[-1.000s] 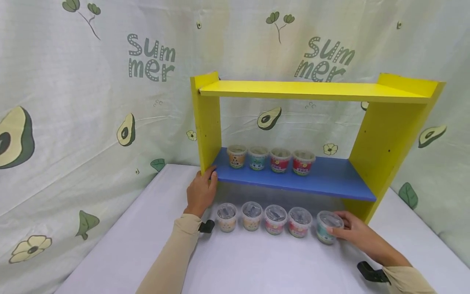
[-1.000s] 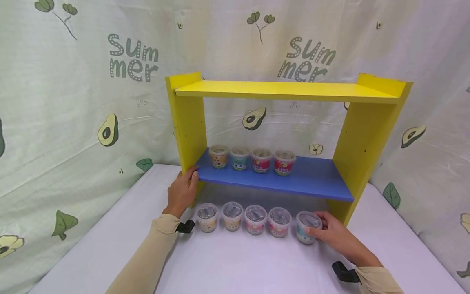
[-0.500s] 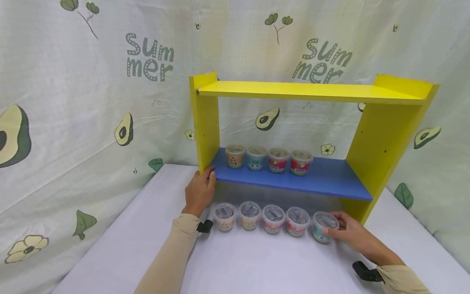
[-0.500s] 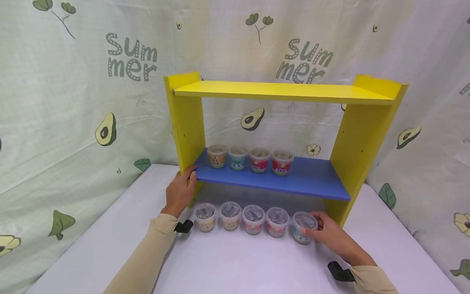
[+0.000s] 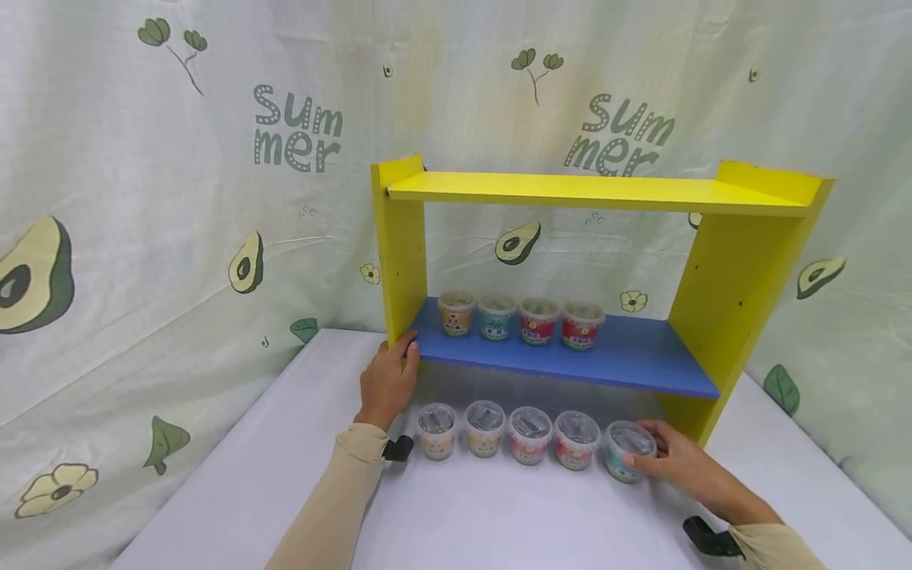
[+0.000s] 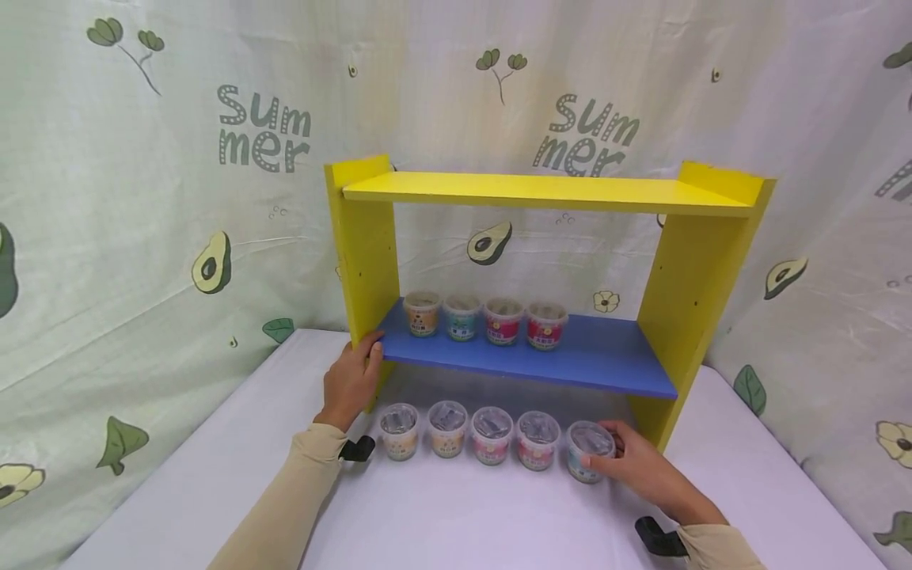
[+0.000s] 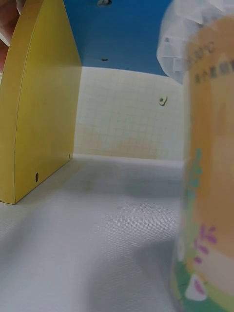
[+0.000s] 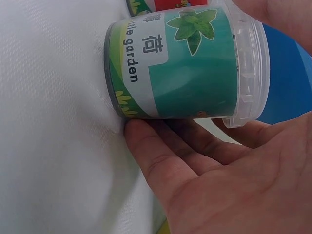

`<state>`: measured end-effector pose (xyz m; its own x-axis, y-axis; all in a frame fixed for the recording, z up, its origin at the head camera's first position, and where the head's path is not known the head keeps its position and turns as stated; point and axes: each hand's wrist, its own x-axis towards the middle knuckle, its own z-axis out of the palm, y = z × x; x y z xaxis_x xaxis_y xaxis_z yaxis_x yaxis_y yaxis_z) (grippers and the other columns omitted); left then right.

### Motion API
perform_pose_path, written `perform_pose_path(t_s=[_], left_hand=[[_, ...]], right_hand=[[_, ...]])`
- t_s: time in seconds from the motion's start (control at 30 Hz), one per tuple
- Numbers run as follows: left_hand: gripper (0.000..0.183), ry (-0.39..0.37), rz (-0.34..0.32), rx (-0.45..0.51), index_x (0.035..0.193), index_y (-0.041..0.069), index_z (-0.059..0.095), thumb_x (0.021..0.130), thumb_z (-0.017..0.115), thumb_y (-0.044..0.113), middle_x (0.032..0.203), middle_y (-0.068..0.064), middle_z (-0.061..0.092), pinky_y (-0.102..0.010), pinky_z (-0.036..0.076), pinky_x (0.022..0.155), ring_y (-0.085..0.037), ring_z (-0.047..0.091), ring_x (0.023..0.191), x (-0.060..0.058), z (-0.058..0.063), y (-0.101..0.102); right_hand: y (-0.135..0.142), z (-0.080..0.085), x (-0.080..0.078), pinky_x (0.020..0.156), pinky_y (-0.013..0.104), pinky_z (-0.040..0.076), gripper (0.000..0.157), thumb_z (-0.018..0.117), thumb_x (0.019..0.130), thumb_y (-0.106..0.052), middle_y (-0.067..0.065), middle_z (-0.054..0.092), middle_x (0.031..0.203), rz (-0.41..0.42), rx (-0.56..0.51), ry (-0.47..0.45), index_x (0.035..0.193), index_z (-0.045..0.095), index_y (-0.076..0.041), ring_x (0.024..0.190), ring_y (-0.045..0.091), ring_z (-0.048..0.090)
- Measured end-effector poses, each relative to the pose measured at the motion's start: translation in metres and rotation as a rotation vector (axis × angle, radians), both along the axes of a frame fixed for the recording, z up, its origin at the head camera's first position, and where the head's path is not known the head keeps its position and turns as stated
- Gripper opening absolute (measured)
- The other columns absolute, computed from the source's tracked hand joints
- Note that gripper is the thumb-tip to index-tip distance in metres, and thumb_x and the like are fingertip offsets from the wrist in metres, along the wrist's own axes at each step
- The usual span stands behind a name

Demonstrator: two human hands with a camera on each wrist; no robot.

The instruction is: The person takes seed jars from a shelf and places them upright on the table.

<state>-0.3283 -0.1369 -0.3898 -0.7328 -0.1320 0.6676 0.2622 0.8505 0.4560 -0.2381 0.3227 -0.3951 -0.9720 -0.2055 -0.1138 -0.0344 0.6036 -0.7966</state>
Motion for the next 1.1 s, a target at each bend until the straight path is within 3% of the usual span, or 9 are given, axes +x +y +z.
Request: perform_pose_path(t_s=[0.27,0.5,0.8,1.1], left_hand=[[0.045,-0.014,0.001,-0.017,0.136,0.023,0.063,0.106,0.038,0.045,0.108,-0.019,0.065,-0.054,0.053,0.065,-0.037,0.066,0.086,0.0001,-0.0003,0.0011],[0.045,-0.017,0.005,-0.014,0.137,0.022,0.063,0.106,0.038,0.044,0.107,-0.019,0.064,-0.052,0.052,0.064,-0.036,0.065,0.082,0.0000,0.0011,0.0003],[0.046,0.002,-0.010,-0.017,0.136,0.022,0.064,0.106,0.036,0.045,0.107,-0.020,0.064,-0.053,0.052,0.062,-0.036,0.066,0.081,-0.0007,-0.0005,-0.0005],[0.051,-0.009,-0.020,-0.022,0.137,0.023,0.062,0.106,0.032,0.050,0.110,-0.019,0.065,-0.053,0.052,0.062,-0.035,0.066,0.084,-0.0022,0.0000,-0.0023]], right_hand=[[0.0013,-0.0030,-0.0001,0.093,0.045,0.049,0.083,0.070,0.094,-0.037,0.025,0.048,0.137,0.008,0.014,0.008,0.145,0.029,0.013,0.121,0.036,0.051],[-0.0007,0.0008,-0.0019,0.098,0.057,0.045,0.087,0.068,0.094,-0.043,0.032,0.040,0.144,0.012,0.025,-0.007,0.148,0.025,0.011,0.127,0.045,0.045],[0.0005,-0.0009,-0.0027,0.097,0.055,0.046,0.086,0.068,0.093,-0.043,0.030,0.041,0.144,0.018,0.036,-0.003,0.148,0.028,0.009,0.126,0.042,0.046],[-0.0009,-0.0023,-0.0060,0.099,0.060,0.043,0.088,0.068,0.094,-0.045,0.033,0.037,0.146,0.015,0.053,0.010,0.149,0.026,0.009,0.130,0.049,0.041]])
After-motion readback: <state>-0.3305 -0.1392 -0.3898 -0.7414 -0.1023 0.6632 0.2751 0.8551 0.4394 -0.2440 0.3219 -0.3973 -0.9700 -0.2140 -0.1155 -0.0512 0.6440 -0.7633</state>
